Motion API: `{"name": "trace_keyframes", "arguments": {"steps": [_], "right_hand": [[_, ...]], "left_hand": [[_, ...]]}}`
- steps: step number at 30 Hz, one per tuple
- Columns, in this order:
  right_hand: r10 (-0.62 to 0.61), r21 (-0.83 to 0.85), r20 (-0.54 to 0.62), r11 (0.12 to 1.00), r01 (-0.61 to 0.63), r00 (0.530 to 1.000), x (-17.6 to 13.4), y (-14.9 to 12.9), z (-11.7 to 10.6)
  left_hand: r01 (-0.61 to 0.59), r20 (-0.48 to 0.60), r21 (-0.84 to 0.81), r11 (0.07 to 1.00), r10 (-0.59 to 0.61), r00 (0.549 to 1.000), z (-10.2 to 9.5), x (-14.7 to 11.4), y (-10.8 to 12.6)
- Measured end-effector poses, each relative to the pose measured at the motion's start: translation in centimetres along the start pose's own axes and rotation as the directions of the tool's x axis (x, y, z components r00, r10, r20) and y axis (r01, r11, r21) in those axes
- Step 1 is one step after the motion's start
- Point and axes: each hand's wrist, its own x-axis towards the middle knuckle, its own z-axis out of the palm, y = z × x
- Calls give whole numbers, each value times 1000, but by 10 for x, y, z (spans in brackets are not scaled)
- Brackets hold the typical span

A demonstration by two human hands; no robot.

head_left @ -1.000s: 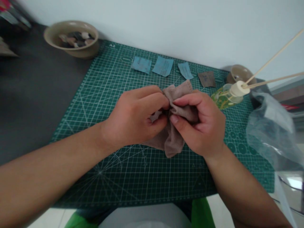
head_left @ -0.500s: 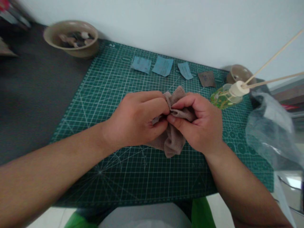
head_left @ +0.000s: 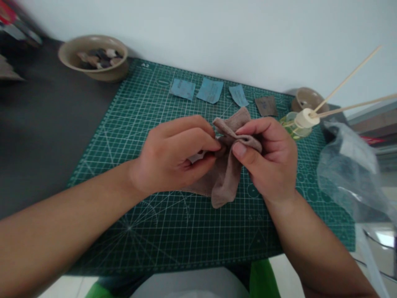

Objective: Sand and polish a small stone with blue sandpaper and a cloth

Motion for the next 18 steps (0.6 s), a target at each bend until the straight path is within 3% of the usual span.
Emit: {"name": "trace_keyframes", "arguments": {"steps": [8, 12, 18], "right_hand": [[-144, -119, 144, 980, 161, 979, -1, -6, 2], [-135, -41, 109, 989, 141, 985, -1, -5, 2], [-60, 141, 35, 989, 55, 998, -1, -1, 3]], "left_hand": [[-102, 38, 97, 990, 99, 994, 0, 1, -2], [-91, 66, 46, 995, 88, 994, -4, 3, 2], [3, -1, -97, 995, -3, 1000, -8, 2, 7]]}}
